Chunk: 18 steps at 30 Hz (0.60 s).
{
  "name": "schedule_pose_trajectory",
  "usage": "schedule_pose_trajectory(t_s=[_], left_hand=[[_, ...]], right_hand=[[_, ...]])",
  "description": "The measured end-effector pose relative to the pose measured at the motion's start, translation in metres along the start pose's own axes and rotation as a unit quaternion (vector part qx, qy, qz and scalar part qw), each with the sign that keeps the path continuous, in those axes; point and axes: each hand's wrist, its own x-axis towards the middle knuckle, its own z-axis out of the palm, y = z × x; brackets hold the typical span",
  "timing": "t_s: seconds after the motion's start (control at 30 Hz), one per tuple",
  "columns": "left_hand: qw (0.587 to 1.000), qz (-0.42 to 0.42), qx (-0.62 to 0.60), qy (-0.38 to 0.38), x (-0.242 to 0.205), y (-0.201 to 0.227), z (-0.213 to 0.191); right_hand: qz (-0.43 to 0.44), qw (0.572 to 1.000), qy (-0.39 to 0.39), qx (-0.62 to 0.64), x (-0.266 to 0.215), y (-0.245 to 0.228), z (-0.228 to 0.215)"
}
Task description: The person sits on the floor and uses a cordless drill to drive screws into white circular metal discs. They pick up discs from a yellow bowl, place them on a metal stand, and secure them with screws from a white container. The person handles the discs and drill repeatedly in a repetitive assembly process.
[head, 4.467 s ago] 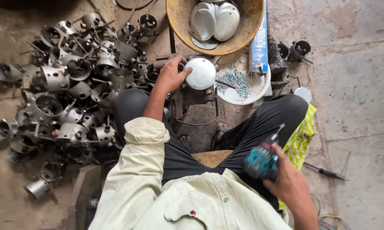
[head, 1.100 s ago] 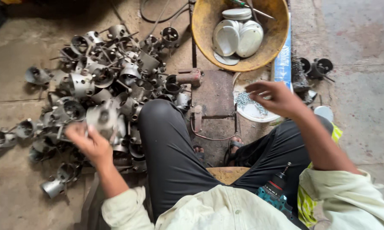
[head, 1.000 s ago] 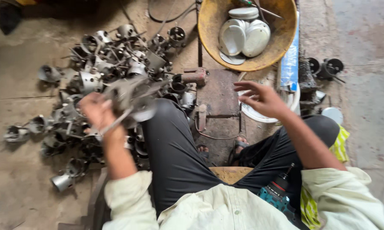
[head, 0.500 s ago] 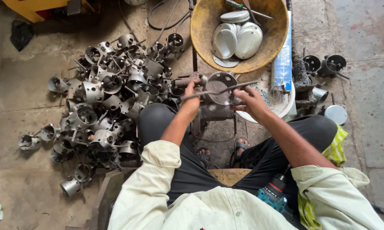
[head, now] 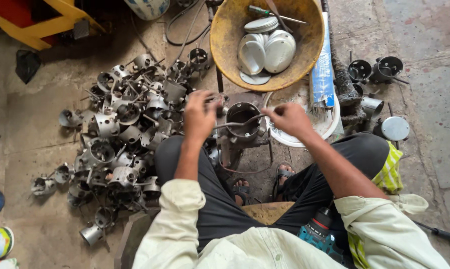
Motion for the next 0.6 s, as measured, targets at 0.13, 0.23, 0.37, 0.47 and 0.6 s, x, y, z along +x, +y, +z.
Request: schedule_pose_trajectory(t_s=[0.13, 0.23, 0.37, 0.47, 0.6], left_hand=[[0.982, 0.093, 0.018, -0.163, 0.061, 0.014, 0.064], [0.961, 0.072, 0.139, -0.229, 0.117, 0.015, 0.121], [0.915, -0.048, 0.257, -0.308, 0.167, -0.004, 0.179], [0.918, -0.090, 0.238, -0.304, 0.179, -0.031, 0.197], [0.931, -0.121, 0.181, -0.294, 0.177, -0.031, 0.181]], right_hand=[[-0.115, 0.977, 0.174, -0.045, 0.006, 0.007, -0.036], [-0.136, 0.957, 0.254, -0.045, 0.004, 0.008, -0.053], [-0.146, 0.946, 0.290, -0.028, 0.005, 0.013, -0.069], [-0.136, 0.942, 0.306, -0.024, 0.008, 0.025, -0.082], [-0.034, 0.969, 0.215, -0.118, 0.025, 0.054, -0.083]])
